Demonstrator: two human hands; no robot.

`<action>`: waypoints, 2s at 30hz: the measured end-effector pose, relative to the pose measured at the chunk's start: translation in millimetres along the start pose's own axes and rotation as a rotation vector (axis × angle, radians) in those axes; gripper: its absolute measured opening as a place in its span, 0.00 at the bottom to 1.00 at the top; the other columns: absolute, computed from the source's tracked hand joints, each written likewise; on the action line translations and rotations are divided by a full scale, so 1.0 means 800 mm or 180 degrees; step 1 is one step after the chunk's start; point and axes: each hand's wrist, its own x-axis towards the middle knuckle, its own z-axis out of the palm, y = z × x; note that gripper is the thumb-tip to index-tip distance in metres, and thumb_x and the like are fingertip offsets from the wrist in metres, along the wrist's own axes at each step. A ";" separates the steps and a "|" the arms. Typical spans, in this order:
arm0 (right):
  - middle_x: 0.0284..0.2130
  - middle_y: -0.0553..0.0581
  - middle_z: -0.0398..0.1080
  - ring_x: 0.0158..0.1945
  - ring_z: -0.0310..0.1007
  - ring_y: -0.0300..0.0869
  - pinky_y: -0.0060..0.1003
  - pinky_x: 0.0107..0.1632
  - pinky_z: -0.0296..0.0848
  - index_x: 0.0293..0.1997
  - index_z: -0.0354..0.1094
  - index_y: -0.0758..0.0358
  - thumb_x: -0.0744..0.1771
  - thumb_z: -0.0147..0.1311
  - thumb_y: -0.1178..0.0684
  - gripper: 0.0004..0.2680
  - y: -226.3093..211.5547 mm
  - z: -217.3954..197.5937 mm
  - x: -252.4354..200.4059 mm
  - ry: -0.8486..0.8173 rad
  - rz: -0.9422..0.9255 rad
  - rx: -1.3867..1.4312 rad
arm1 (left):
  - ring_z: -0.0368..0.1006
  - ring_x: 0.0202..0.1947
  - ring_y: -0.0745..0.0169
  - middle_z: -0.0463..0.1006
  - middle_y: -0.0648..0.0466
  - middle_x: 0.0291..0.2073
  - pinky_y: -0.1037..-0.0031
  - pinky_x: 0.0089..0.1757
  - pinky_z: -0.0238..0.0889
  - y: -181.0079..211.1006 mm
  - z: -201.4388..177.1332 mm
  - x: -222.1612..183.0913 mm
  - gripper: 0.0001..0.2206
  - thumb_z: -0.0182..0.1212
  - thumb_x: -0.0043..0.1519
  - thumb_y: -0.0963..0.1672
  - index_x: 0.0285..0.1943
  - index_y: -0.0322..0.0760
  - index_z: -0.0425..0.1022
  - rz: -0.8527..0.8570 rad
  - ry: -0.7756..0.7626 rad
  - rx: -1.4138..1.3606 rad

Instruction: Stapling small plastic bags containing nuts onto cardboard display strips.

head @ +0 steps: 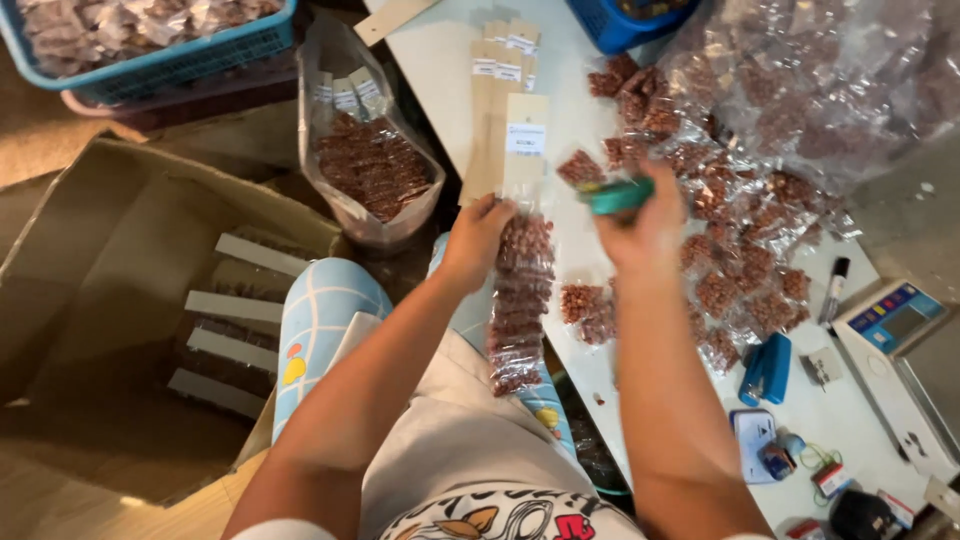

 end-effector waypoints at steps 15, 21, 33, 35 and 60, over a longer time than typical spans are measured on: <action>0.38 0.55 0.79 0.25 0.69 0.37 0.30 0.26 0.70 0.53 0.74 0.50 0.65 0.57 0.63 0.14 0.024 -0.240 -0.153 -0.1928 0.0667 -0.4712 | 0.51 0.18 0.72 0.69 0.58 0.24 0.72 0.26 0.42 -0.011 -0.029 0.129 0.24 0.45 0.66 0.45 0.73 0.40 0.66 -0.1043 -0.0045 0.0528; 0.33 0.62 0.74 0.35 0.73 0.61 0.55 0.35 0.69 0.79 0.41 0.43 0.60 0.63 0.49 0.39 0.060 -0.226 -0.162 -0.3726 -0.0748 -0.7297 | 0.61 0.28 0.66 0.74 0.55 0.33 0.72 0.33 0.52 -0.013 -0.026 0.131 0.23 0.45 0.64 0.47 0.69 0.42 0.71 -0.1109 -0.0007 0.0611; 0.73 0.64 0.44 0.35 0.73 0.69 0.61 0.36 0.74 0.68 0.61 0.46 0.57 0.66 0.51 0.30 0.080 -0.201 -0.159 -0.3539 -0.1380 -0.7412 | 0.52 0.20 0.70 0.61 0.60 0.21 0.71 0.29 0.46 -0.017 -0.026 0.135 0.28 0.47 0.66 0.48 0.78 0.42 0.60 -0.1196 0.0039 0.0568; 0.75 0.60 0.42 0.30 0.72 0.69 0.60 0.30 0.70 0.63 0.63 0.47 0.57 0.64 0.54 0.26 0.079 -0.178 -0.162 -0.3524 -0.1243 -0.7238 | 0.50 0.20 0.70 0.58 0.60 0.20 0.71 0.30 0.48 -0.013 -0.025 0.132 0.28 0.47 0.65 0.47 0.78 0.41 0.60 -0.1178 0.0035 0.0529; 0.76 0.56 0.43 0.55 0.72 0.71 0.62 0.55 0.73 0.56 0.63 0.60 0.62 0.56 0.52 0.17 0.079 -0.079 -0.160 -0.2923 -0.0292 -0.6774 | 0.63 0.70 0.47 0.73 0.47 0.65 0.56 0.65 0.58 -0.035 -0.020 0.128 0.31 0.57 0.58 0.53 0.70 0.39 0.71 -0.0797 0.0119 0.0730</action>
